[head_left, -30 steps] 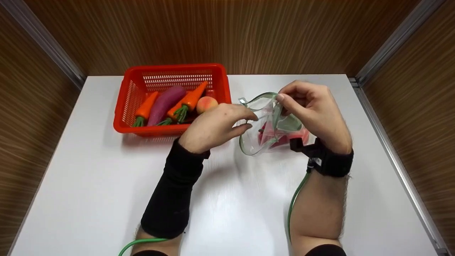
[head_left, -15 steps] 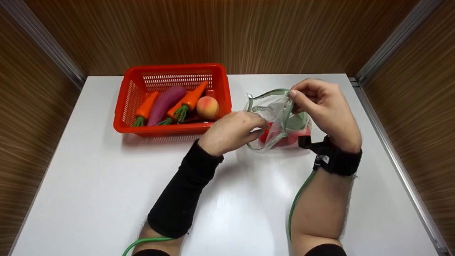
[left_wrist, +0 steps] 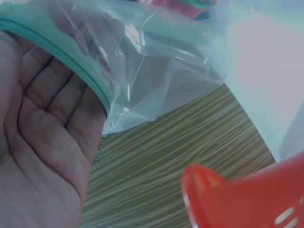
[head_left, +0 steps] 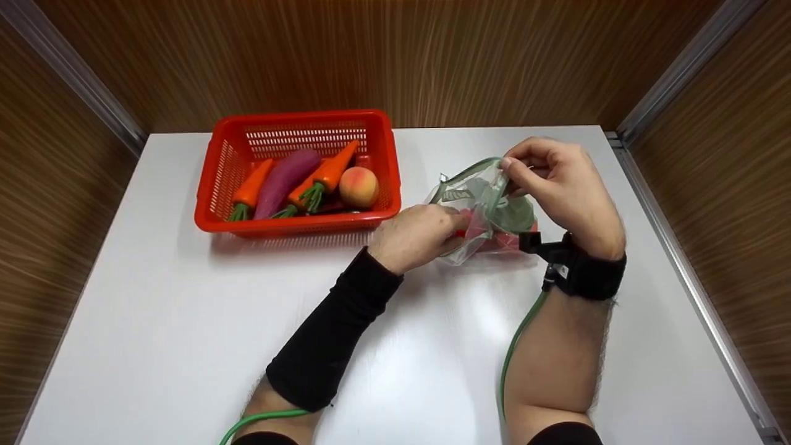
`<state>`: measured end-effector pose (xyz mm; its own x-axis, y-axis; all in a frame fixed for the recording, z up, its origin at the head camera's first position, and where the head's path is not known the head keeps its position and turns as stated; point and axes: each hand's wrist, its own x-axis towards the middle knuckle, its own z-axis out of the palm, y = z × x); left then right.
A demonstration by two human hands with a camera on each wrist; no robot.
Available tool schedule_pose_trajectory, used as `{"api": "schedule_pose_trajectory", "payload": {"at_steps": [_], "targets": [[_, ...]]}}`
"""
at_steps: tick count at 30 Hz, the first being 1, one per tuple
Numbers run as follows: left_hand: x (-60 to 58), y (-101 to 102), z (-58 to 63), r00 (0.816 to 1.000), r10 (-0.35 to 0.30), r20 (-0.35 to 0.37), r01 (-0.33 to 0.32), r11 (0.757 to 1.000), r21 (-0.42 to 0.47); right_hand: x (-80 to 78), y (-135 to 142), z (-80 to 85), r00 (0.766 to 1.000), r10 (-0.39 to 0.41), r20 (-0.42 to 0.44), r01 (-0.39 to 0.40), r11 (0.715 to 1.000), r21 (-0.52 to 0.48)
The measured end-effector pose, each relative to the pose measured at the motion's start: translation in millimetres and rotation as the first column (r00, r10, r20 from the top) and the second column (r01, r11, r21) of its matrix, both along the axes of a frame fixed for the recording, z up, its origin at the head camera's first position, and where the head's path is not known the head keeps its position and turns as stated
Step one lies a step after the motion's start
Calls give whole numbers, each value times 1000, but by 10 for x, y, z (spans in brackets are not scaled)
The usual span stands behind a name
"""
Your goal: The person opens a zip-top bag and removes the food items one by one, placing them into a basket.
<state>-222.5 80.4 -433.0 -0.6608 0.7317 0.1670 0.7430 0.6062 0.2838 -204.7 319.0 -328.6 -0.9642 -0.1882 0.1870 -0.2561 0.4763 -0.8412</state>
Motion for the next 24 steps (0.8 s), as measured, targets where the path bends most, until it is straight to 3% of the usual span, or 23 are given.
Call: {"api": "schedule_pose_trajectory", "payload": {"at_steps": [4, 9, 16, 24], "targets": [[10, 30, -70, 1000, 12, 18, -12, 1000, -14, 10, -48, 24, 999, 43, 4, -43, 999, 15], [15, 58, -135, 1000, 3, -12, -3, 1000, -4, 22, -71, 44, 998, 68, 8, -68, 997, 21], [17, 48, -140, 998, -26, -51, 26, 1000, 8, 23, -83, 31, 995, 100, 22, -101, 993, 67], [-212, 262, -30, 998, -5, 57, 15, 983, -183, -29, -20, -29, 997, 63, 54, -69, 991, 117]]}}
